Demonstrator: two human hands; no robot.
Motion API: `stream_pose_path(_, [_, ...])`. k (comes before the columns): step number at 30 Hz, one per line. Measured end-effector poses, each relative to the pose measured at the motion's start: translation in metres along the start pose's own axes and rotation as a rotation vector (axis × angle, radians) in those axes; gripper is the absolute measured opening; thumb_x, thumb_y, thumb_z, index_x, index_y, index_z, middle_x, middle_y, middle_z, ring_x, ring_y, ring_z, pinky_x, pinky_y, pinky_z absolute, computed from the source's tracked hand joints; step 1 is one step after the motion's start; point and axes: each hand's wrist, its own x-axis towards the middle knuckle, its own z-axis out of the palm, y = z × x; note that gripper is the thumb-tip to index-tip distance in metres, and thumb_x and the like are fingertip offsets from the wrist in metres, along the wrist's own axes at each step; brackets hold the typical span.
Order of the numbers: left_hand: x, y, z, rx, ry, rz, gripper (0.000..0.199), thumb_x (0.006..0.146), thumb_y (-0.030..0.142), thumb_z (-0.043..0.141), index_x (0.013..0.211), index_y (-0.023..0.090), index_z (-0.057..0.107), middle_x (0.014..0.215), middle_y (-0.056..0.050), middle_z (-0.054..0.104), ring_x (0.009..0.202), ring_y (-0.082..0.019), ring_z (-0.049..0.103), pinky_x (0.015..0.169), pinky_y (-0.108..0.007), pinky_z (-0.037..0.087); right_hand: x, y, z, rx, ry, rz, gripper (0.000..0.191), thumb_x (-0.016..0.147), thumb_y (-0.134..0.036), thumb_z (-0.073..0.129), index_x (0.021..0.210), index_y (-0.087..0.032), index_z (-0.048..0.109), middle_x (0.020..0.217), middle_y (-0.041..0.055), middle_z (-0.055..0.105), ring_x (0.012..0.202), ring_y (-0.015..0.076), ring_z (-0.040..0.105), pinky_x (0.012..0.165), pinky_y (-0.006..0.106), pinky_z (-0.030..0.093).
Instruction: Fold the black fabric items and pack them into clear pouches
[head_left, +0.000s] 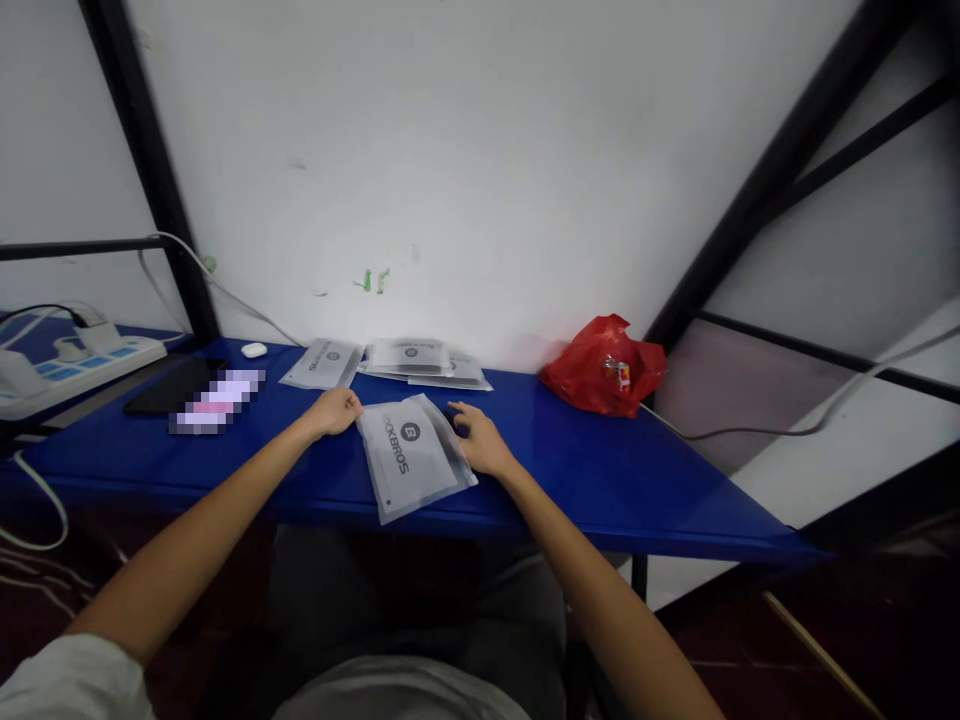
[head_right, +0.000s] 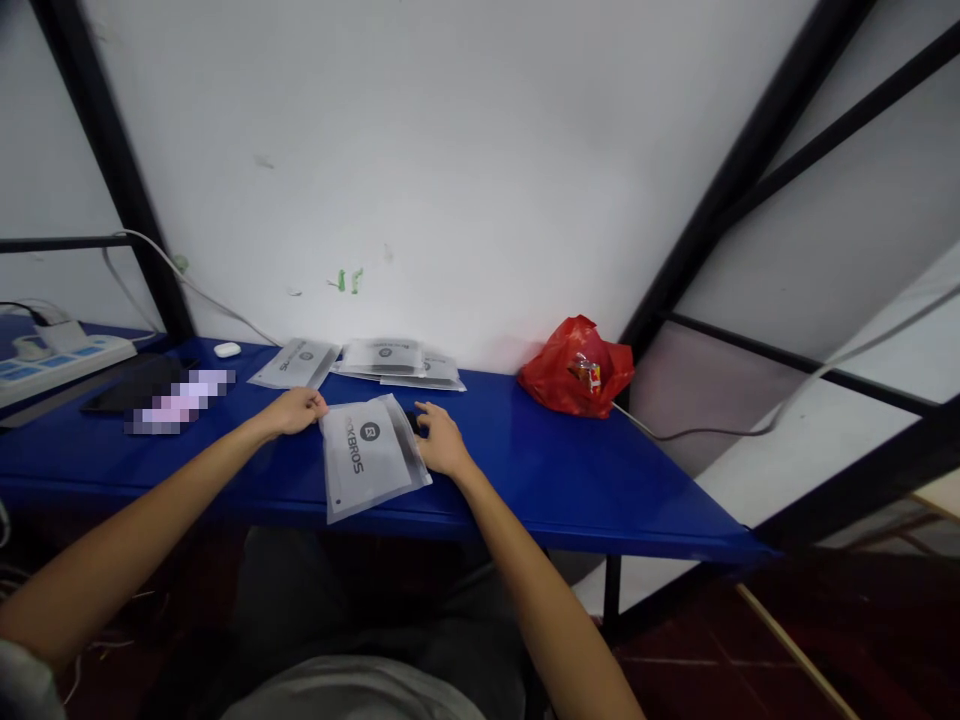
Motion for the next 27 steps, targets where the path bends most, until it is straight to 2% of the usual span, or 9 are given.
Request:
stream_pose_path(4, [0.006, -0.013, -0.028, 0.049, 0.083, -0.002, 0.020, 0.065, 0.010, 0.047, 0.076, 0.014, 0.063, 0.072, -0.005, 0.067, 0.068, -0.016, 0.061, 0.060, -0.023, 0.041, -0.009, 0.017, -0.016, -0.043, 0.069, 0.137, 0.005, 0.073, -0.018, 0.063, 0.069, -0.017, 0.066, 0.128, 0.0101, 0.058, 0.120, 0.0253, 0.052, 0.101, 0.040, 0.039])
stream_pose_path(7, [0.020, -0.021, -0.058, 0.243, 0.154, 0.011, 0.020, 0.067, 0.012, 0.048, 0.079, 0.015, 0.064, 0.074, -0.004, 0.067, 0.069, -0.016, 0.061, 0.060, -0.023, 0.040, -0.014, 0.028, -0.027, -0.055, 0.093, 0.212, 0.005, 0.074, -0.017, 0.062, 0.071, -0.017, 0.066, 0.127, 0.0099, 0.059, 0.116, 0.0246, 0.056, 0.098, 0.039, 0.042])
stream_pose_path(9, [0.032, -0.025, -0.075, 0.293, 0.185, -0.005, 0.022, 0.070, 0.014, 0.048, 0.082, 0.016, 0.065, 0.076, -0.004, 0.068, 0.072, -0.017, 0.062, 0.062, -0.023, 0.041, -0.017, 0.031, -0.031, -0.059, 0.112, 0.235, 0.005, 0.074, -0.018, 0.062, 0.069, -0.017, 0.065, 0.127, 0.0096, 0.059, 0.115, 0.0249, 0.056, 0.097, 0.039, 0.043])
stream_pose_path(13, [0.055, -0.031, -0.089, 0.367, 0.240, -0.046, 0.022, 0.076, 0.017, 0.047, 0.087, 0.016, 0.067, 0.088, -0.007, 0.069, 0.086, -0.021, 0.062, 0.071, -0.026, 0.044, -0.019, 0.032, -0.029, -0.040, 0.137, 0.249, 0.012, 0.073, -0.021, 0.064, 0.061, -0.018, 0.061, 0.126, 0.0104, 0.060, 0.113, 0.0252, 0.057, 0.097, 0.039, 0.043])
stream_pose_path(15, [0.060, -0.030, -0.084, 0.401, 0.282, -0.067, 0.026, 0.079, 0.018, 0.045, 0.095, 0.015, 0.066, 0.100, -0.012, 0.067, 0.098, -0.025, 0.059, 0.079, -0.031, 0.044, -0.020, 0.031, -0.026, -0.039, 0.151, 0.251, 0.013, 0.072, -0.022, 0.063, 0.060, -0.018, 0.060, 0.124, 0.0102, 0.061, 0.112, 0.0252, 0.057, 0.096, 0.039, 0.043])
stream_pose_path(18, [0.054, -0.019, -0.061, 0.505, 0.345, -0.008, 0.037, 0.086, 0.025, 0.040, 0.114, 0.010, 0.059, 0.121, -0.020, 0.056, 0.116, -0.034, 0.047, 0.088, -0.042, 0.041, -0.021, 0.030, -0.023, -0.043, 0.164, 0.254, 0.012, 0.073, -0.023, 0.062, 0.061, -0.018, 0.060, 0.122, 0.0099, 0.062, 0.111, 0.0248, 0.058, 0.096, 0.038, 0.043])
stream_pose_path(20, [0.040, -0.005, -0.039, 0.520, 0.280, 0.088, 0.040, 0.086, 0.036, 0.044, 0.115, 0.013, 0.059, 0.124, -0.018, 0.054, 0.118, -0.034, 0.045, 0.092, -0.043, 0.039, -0.022, 0.031, -0.023, -0.041, 0.162, 0.251, 0.012, 0.074, -0.024, 0.062, 0.063, -0.018, 0.061, 0.120, 0.0095, 0.063, 0.109, 0.0238, 0.059, 0.095, 0.037, 0.043])
stream_pose_path(23, [0.013, 0.016, -0.010, 0.544, 0.094, 0.231, 0.047, 0.082, 0.044, 0.048, 0.115, 0.013, 0.059, 0.123, -0.019, 0.055, 0.119, -0.036, 0.044, 0.093, -0.046, 0.038, -0.023, 0.031, -0.023, -0.041, 0.150, 0.250, 0.011, 0.075, -0.024, 0.061, 0.066, -0.018, 0.063, 0.118, 0.0097, 0.064, 0.107, 0.0226, 0.060, 0.094, 0.035, 0.043])
stream_pose_path(27, [-0.012, 0.023, 0.003, 0.686, 0.044, 0.271, 0.030, 0.080, 0.025, 0.050, 0.106, 0.016, 0.062, 0.115, -0.017, 0.058, 0.113, -0.034, 0.047, 0.090, -0.046, 0.040, -0.025, 0.030, -0.023, -0.050, 0.150, 0.267, 0.011, 0.076, -0.024, 0.061, 0.072, -0.016, 0.066, 0.120, 0.0112, 0.063, 0.109, 0.0233, 0.058, 0.096, 0.036, 0.042])
